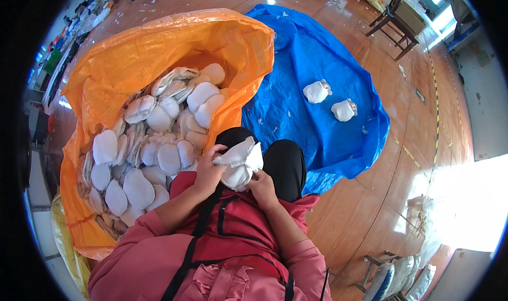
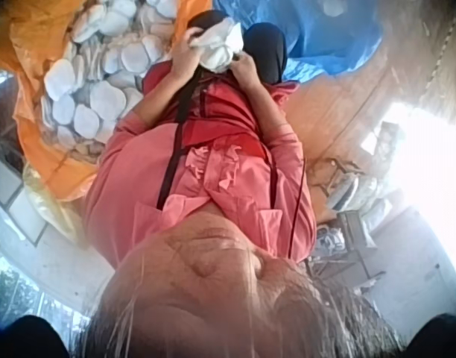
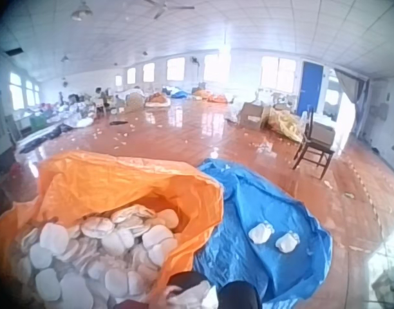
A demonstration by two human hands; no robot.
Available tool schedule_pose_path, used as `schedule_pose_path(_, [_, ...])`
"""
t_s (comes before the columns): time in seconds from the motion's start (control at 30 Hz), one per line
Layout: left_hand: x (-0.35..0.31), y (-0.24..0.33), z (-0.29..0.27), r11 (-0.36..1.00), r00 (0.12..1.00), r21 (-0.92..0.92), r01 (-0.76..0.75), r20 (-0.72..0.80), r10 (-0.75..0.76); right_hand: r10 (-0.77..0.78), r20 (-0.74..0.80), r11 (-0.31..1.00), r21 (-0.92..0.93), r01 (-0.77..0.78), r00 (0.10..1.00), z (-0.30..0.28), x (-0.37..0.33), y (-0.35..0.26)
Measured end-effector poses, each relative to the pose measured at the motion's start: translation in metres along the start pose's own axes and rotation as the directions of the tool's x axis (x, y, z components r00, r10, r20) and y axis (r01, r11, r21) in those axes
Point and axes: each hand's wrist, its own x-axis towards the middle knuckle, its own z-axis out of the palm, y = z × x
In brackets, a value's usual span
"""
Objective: The person sits on the floor and repeatedly stuffs white fabric pieces with a soft white filling, then ties them closed. The finished stuffed items are placed on a blue tarp beside the work area.
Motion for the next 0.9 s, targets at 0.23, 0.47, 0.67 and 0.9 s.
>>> schedule_pose_path(0.23, [-0.017, 0.042, -0.015, 0.543, 0.607, 0.282, -0.791, 0.253, 0.753, -0.094, -0.130, 0.995, -0.037, 0.090, 0.987, 0.010, -0.007, -0.020])
schedule_pose_path(0.47, [-0.007, 0.027, 0.005, 0.282, 0.558, 0.532, -0.799, 0.480, 0.677, -0.118, -0.153, 0.973, 0.178, 0.145, 0.981, 0.037, -0.004, -0.021])
schedule_pose_path(0.67, [-0.003, 0.030, 0.004, 0.570, 0.765, 0.512, -0.643, 0.473, 0.438, -0.030, -0.174, 0.997, 0.059, 0.041, 0.984, 0.033, -0.007, -0.022])
schedule_pose_path(0.9, [0.002, 0.021, -0.009, 0.422, 0.654, 0.502, -0.755, 0.530, 0.540, -0.068, -0.152, 0.986, -0.164, 0.043, 0.986, 0.022, -0.011, -0.019])
